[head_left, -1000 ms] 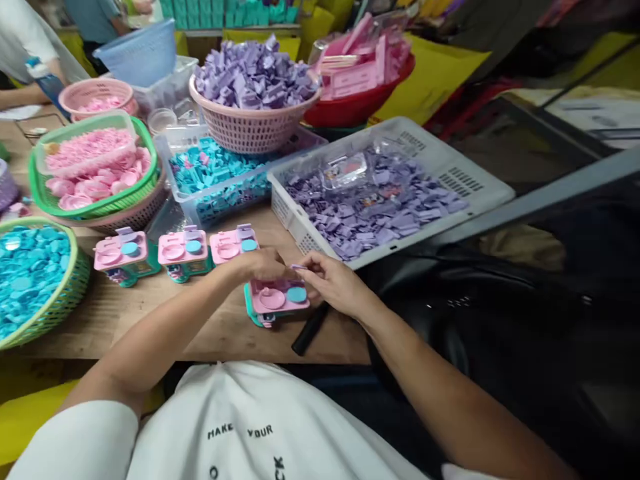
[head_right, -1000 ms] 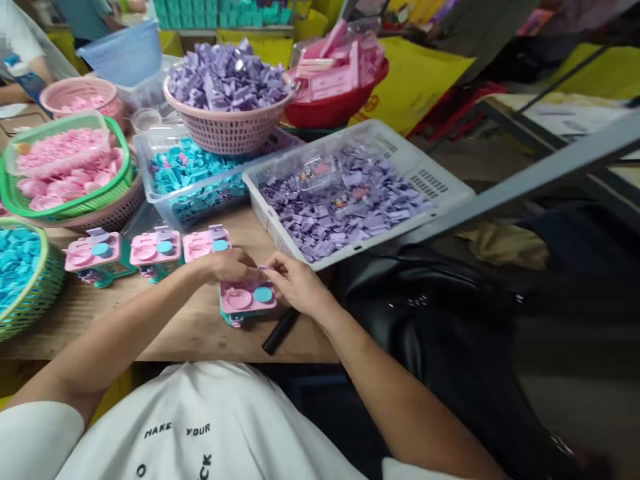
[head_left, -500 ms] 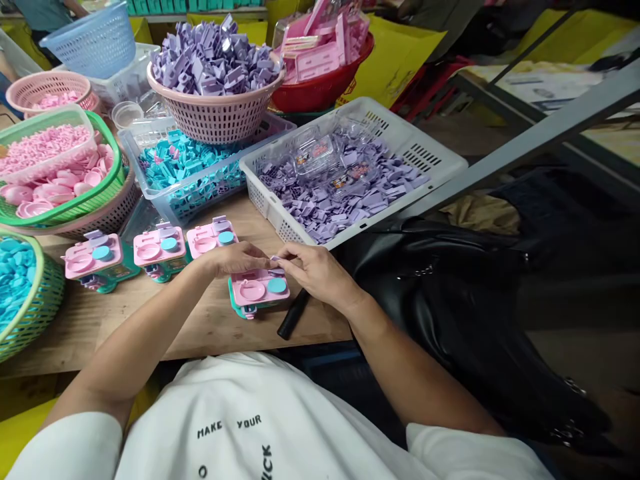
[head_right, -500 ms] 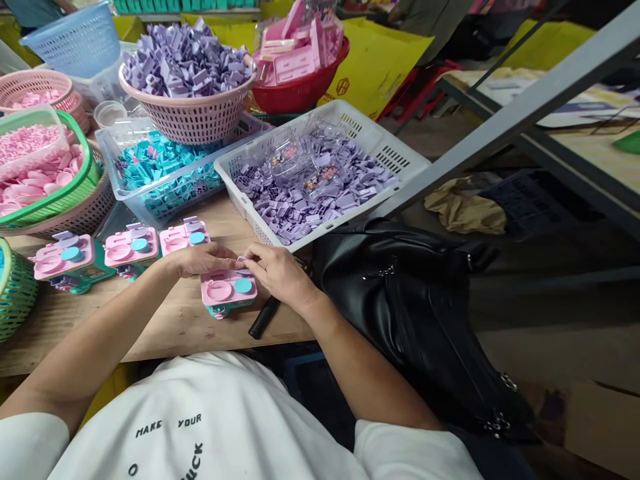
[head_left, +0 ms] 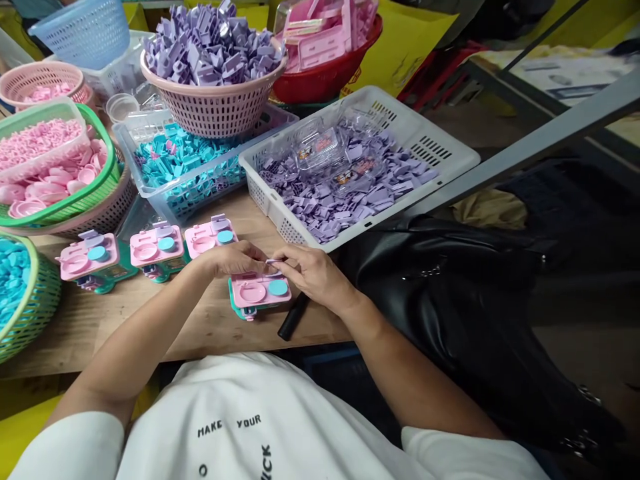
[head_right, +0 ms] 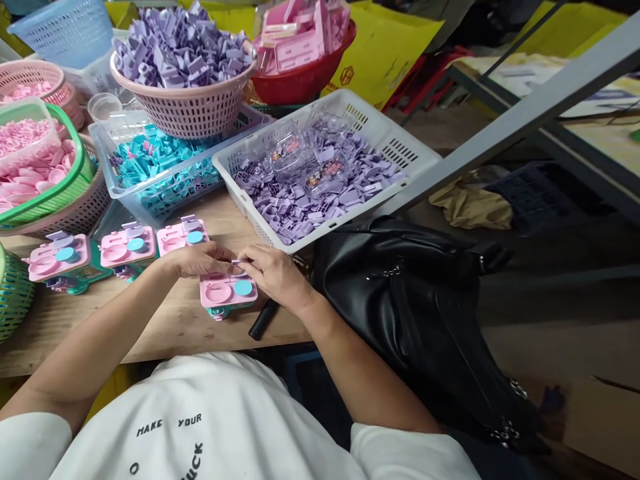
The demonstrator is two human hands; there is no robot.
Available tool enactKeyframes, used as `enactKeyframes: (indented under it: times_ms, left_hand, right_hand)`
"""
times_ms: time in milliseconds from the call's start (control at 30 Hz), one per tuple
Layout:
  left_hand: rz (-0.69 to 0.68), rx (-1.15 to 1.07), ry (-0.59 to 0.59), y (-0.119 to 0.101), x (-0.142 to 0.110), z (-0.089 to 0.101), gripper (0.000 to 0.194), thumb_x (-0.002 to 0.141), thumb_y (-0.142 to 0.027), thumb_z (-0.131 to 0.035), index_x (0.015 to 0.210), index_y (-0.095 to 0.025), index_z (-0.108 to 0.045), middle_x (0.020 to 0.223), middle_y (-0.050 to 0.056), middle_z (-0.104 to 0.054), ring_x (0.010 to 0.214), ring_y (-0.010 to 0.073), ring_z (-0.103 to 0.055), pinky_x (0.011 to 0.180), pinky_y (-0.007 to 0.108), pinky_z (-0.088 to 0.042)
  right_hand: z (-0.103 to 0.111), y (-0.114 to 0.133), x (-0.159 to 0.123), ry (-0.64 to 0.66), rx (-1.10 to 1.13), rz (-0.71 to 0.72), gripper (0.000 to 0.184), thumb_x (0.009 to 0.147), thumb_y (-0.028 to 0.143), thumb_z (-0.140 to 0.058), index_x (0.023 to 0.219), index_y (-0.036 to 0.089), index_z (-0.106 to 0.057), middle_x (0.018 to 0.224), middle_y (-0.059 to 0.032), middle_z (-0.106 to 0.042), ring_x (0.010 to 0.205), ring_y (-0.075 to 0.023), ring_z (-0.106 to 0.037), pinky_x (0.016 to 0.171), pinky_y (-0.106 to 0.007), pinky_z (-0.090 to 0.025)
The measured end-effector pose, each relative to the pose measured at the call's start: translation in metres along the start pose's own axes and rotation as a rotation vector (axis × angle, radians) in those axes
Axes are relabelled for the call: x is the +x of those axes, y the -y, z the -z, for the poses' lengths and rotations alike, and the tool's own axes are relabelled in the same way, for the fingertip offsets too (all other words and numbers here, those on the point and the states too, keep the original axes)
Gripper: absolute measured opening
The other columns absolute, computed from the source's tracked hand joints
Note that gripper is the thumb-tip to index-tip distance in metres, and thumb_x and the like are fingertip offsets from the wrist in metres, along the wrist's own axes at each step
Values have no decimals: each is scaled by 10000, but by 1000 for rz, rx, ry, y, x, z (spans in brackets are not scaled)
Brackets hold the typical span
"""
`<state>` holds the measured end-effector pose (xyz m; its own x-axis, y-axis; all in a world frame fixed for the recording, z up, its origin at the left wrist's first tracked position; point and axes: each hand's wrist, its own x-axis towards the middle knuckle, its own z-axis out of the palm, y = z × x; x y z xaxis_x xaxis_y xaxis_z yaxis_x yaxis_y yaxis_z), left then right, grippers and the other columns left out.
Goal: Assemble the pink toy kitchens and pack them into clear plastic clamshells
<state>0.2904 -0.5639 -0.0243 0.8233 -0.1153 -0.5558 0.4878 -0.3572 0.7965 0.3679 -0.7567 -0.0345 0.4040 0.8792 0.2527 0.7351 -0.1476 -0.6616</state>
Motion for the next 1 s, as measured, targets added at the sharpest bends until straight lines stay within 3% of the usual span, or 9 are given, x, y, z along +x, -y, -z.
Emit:
enactKeyframes:
  times_ms: [133, 333, 467, 567, 667, 767, 867, 1000]
  left_hand:
    - [35, 63, -27, -5, -5, -6, 457, 662, -495, -797, 937, -132, -756, 736, 6, -664, 661, 132, -541, 558, 210, -400]
    - [67, 223, -156, -12, -18, -20, 407, 809, -414, -707, 1104, -135, -734, 910, 51, -736, 808, 175, -641, 659, 227, -457]
    - [29, 427, -220, -21, -29, -34, 383, 878, -375, -648, 1172, -135, -694, 1059, 108, -742, 920, 215, -685, 722, 245, -488]
    - [-23, 531, -292, -27, -47, -32, 376, 861, -296, -662, 1202, -140, -671, 1126, 137, -733, 987, 237, -698, 786, 260, -518]
    - [-129, 466, -455, -26, -73, 1, 315, 919, -215, -541, 1189, -144, -686, 1125, 109, -743, 963, 202, -707, 830, 252, -526]
    - [-30, 453, -797, -18, -89, 66, 352, 939, -152, -436, 1163, -148, -708, 1072, 89, -757, 948, 190, -710, 856, 255, -526]
    - [195, 524, -1102, -9, -85, 133, 345, 894, -101, -489, 1150, -139, -717, 1144, 141, -732, 1080, 241, -688, 924, 290, -511]
    - [307, 536, -1163, 5, -54, 193, 220, 818, -96, -629, 1003, -100, -748, 1131, 228, -712, 1112, 333, -679, 928, 358, -519]
  right_hand:
    - [-9, -2, -7, -30, 13, 25, 138, 977, 227, -495, 904, 220, -613, 868, -58, -663, 851, -203, -644, 789, -317, -502]
    - [-23, -10, -13, -62, 24, 36, 157, 981, 246, -472, 942, 230, -624, 872, -68, -670, 829, -217, -667, 768, -340, -530]
    - [4, 4, -3, 174, -107, 15, 134, 924, 229, -524, 958, 235, -654, 926, -61, -716, 843, -223, -688, 745, -325, -531]
    - [34, 35, 31, 291, -266, 51, 177, 891, 217, -558, 986, 264, -699, 945, -34, -745, 837, -205, -690, 735, -283, -506]
    - [42, 72, 101, 186, -367, 110, 198, 941, 260, -519, 943, 246, -716, 944, -35, -752, 853, -188, -681, 758, -257, -476]
    - [16, 92, 195, 163, -427, 68, 233, 957, 235, -508, 1035, 219, -727, 1080, -52, -744, 1008, -201, -669, 874, -261, -465]
    - [-30, 88, 273, 281, -453, -35, 240, 888, 140, -612, 1081, 203, -740, 1198, -78, -714, 1123, -219, -642, 963, -273, -452]
    - [-73, 57, 322, 399, -390, -42, 259, 720, 115, -809, 954, 218, -770, 1065, -64, -744, 991, -209, -688, 890, -249, -498]
